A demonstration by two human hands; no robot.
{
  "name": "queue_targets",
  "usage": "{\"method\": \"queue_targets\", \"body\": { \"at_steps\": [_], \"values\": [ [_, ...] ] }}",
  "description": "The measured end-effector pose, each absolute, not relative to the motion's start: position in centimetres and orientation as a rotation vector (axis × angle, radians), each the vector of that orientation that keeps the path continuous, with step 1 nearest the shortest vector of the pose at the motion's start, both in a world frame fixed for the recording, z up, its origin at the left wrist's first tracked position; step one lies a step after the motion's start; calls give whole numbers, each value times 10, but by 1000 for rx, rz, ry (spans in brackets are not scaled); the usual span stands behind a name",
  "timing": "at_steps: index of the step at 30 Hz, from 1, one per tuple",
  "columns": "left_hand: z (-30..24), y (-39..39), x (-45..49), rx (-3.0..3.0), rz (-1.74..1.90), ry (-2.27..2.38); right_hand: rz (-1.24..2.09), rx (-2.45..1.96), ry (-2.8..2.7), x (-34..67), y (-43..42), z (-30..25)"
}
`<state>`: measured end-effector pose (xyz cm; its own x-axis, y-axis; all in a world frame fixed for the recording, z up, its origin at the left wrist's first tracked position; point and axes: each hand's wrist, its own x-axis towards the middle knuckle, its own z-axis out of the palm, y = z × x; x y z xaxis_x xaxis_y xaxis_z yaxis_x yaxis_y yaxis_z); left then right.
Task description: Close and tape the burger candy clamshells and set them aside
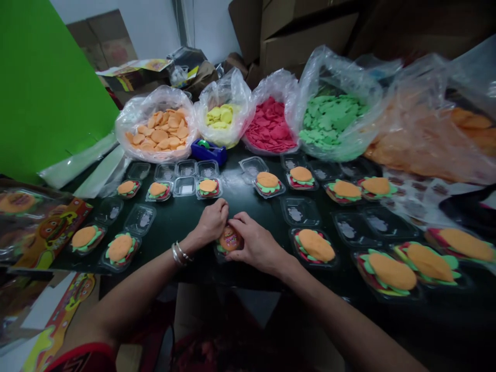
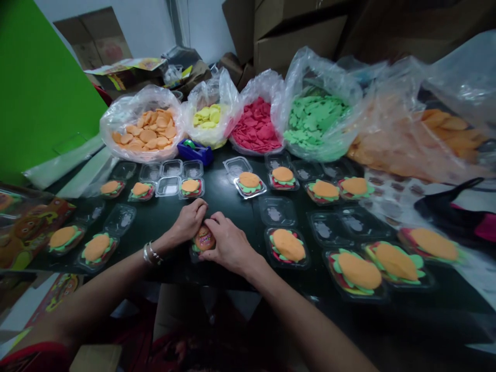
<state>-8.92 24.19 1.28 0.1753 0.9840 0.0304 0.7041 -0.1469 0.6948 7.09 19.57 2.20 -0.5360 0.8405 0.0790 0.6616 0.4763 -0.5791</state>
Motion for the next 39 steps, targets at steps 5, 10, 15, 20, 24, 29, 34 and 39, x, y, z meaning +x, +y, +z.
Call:
{"method": "queue_targets", "body": {
  "at_steps": [5, 10, 15, 20, 24, 29, 34, 39],
  "values": [
    [31, 211, -130, 1935, 605, 1461, 641, -1343, -2387, 68, 191, 25],
    [32, 182, -142, 2103, 289, 1379, 578, -1454, -2379, 66, 184, 23],
    [29, 189, -141, 2236, 221, 1288, 576, -1473, -2386, 62, 182, 19],
    [37, 202, -150, 2025, 230, 1175, 588, -1478, -2320, 58, 178, 14],
    [35, 220, -149, 1500, 304, 1194, 576, -1469, -2262, 59, 173, 10],
    [28, 238, -131, 1392, 278, 1242, 532, -1462, -2228, 60, 170, 6],
    [28, 237, -120, 1282, 294, 1281, 509, -1425, -2240, 61, 172, 2],
    [30, 237, -113, 1204, 314, 1326, 486, -1413, -2220, 62, 173, -2]
  ]
}}
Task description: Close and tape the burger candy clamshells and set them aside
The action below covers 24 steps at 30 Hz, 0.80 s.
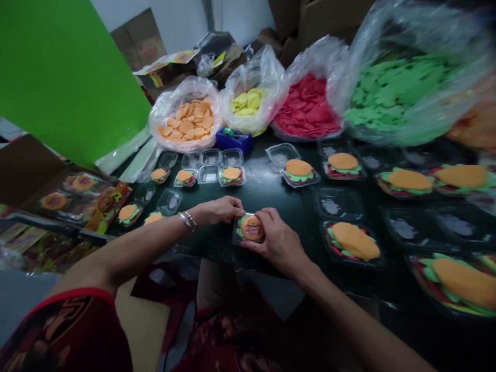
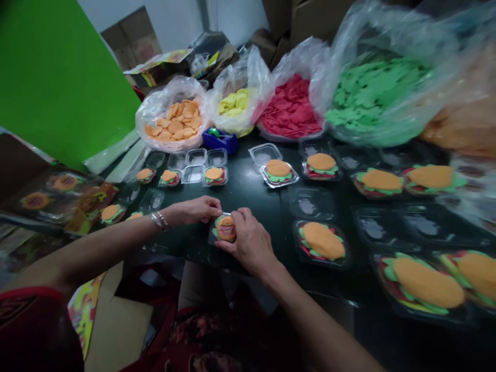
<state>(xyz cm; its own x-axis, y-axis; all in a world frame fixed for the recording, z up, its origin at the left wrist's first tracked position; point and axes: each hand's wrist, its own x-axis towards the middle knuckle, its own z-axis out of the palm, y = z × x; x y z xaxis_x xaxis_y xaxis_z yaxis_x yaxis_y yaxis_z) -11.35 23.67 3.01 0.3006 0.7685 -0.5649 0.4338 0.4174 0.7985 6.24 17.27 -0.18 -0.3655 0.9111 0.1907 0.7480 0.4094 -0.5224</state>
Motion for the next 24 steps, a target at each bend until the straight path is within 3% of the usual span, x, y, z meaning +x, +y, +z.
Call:
{"method": "queue_targets", "body": {
  "at_steps": [13, 24],
  "values": [
    [27, 150, -125, 945, 424, 1346, 381, -1435, -2192, 60, 165, -4],
    [18, 150, -112, 852, 498, 1372, 387, -1438, -2175, 64, 167, -7]
  ]
}}
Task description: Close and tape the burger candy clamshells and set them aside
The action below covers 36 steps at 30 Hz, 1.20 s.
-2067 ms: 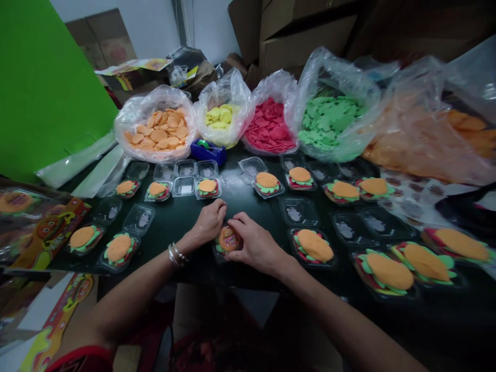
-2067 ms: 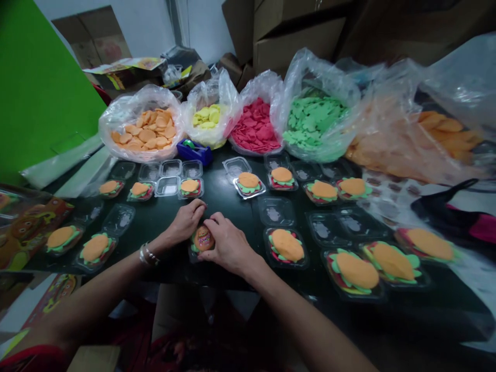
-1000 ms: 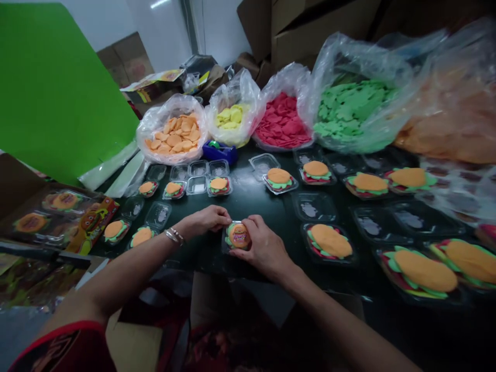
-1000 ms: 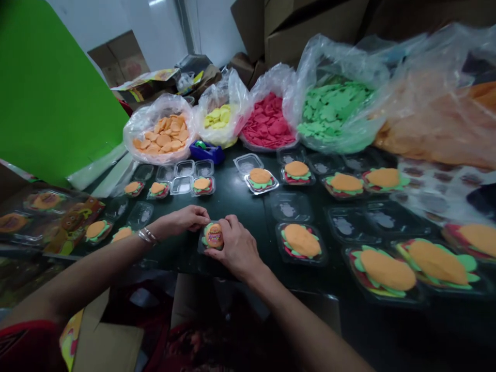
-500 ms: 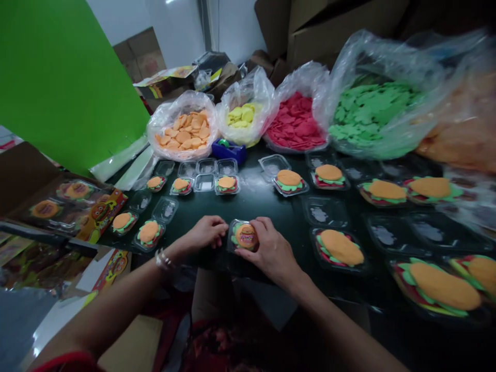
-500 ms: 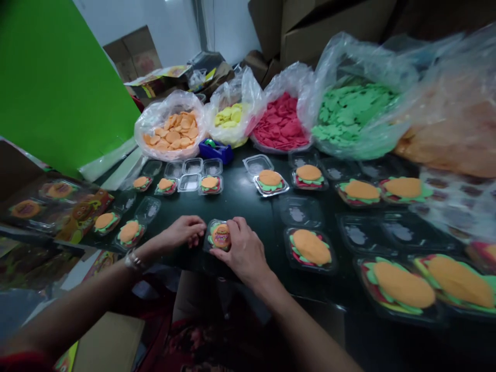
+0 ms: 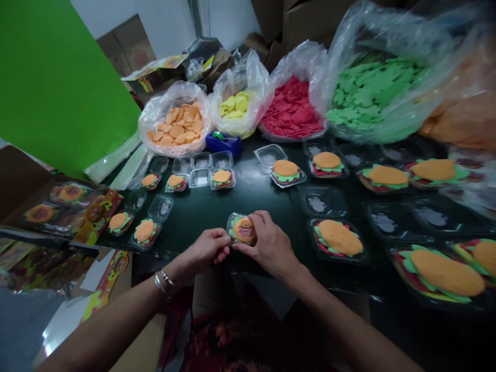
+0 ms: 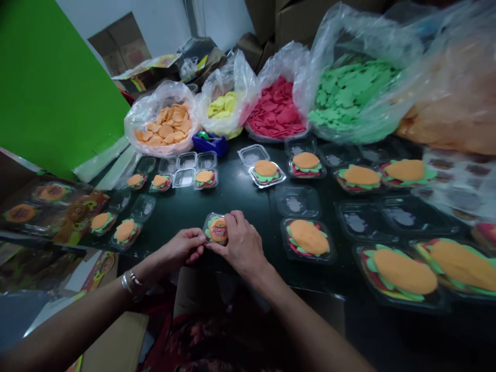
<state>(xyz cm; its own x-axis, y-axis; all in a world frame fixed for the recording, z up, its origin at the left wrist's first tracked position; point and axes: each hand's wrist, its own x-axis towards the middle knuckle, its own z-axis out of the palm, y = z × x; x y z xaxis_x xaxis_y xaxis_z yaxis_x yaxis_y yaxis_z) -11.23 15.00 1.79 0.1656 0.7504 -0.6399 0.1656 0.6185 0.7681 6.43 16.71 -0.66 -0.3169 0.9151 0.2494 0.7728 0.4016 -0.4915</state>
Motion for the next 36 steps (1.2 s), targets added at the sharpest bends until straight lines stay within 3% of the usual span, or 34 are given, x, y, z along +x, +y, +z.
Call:
{"method": "queue_targets", "body": {
  "at_steps": [12, 36],
  "values": [
    [37, 219, -110, 1129, 453, 1382, 467, -1376, -2190, 69, 168, -6],
    [28, 197, -114, 909, 533, 1291, 441, -1265, -2162, 79, 160, -24]
  ]
}}
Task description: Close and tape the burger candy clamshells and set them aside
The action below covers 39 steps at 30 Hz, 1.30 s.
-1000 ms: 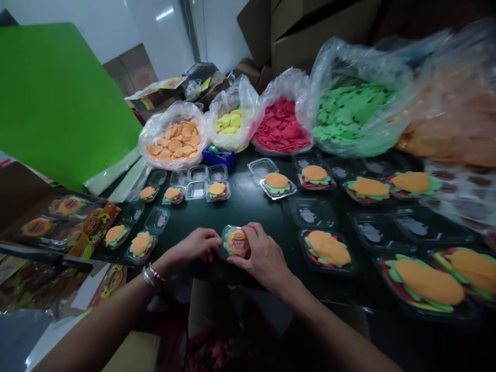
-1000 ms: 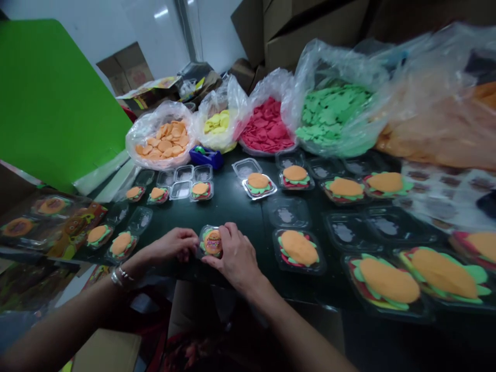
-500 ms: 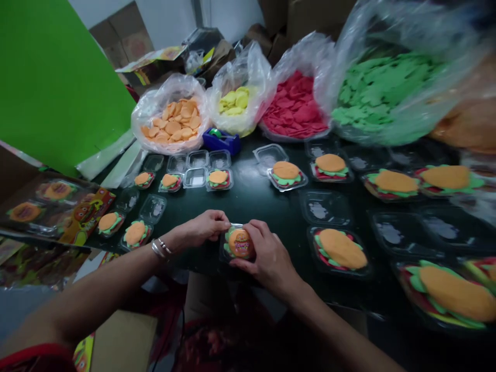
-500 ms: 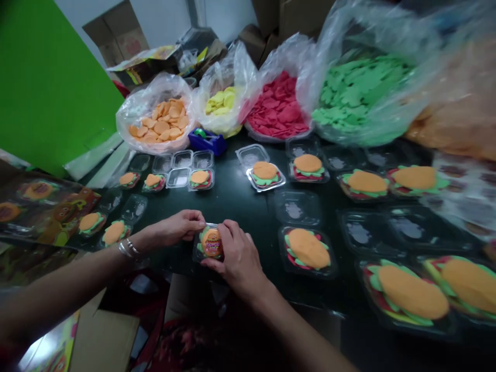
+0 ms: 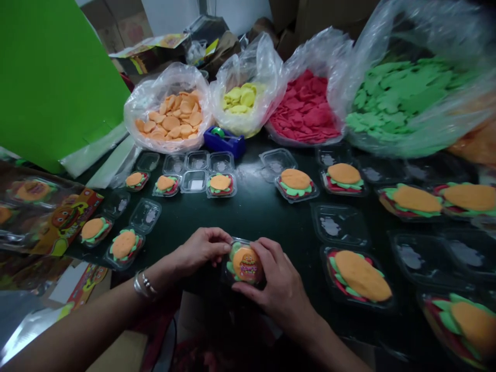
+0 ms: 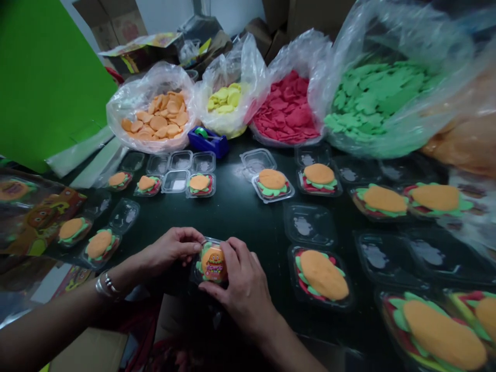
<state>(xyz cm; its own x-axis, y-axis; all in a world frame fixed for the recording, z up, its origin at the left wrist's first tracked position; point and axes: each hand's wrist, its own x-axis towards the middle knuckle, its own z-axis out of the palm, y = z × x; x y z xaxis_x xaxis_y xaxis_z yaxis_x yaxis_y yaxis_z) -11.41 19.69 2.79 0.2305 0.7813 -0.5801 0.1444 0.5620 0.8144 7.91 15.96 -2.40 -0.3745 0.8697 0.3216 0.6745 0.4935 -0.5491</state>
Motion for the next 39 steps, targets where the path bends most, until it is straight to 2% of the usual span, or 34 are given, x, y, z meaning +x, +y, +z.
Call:
{"method": "queue_targets", "body": {
  "at_steps": [16, 28, 39],
  "values": [
    [24, 198, -103, 891, 585, 1346, 415, -1157, -2162, 78, 164, -18],
    [44, 206, -105, 815, 397, 1342, 499, -1140, -2164, 85, 163, -18],
    [35, 203, -96, 855, 425, 1404, 512, -1081, -2153, 86, 166, -22]
  ]
}}
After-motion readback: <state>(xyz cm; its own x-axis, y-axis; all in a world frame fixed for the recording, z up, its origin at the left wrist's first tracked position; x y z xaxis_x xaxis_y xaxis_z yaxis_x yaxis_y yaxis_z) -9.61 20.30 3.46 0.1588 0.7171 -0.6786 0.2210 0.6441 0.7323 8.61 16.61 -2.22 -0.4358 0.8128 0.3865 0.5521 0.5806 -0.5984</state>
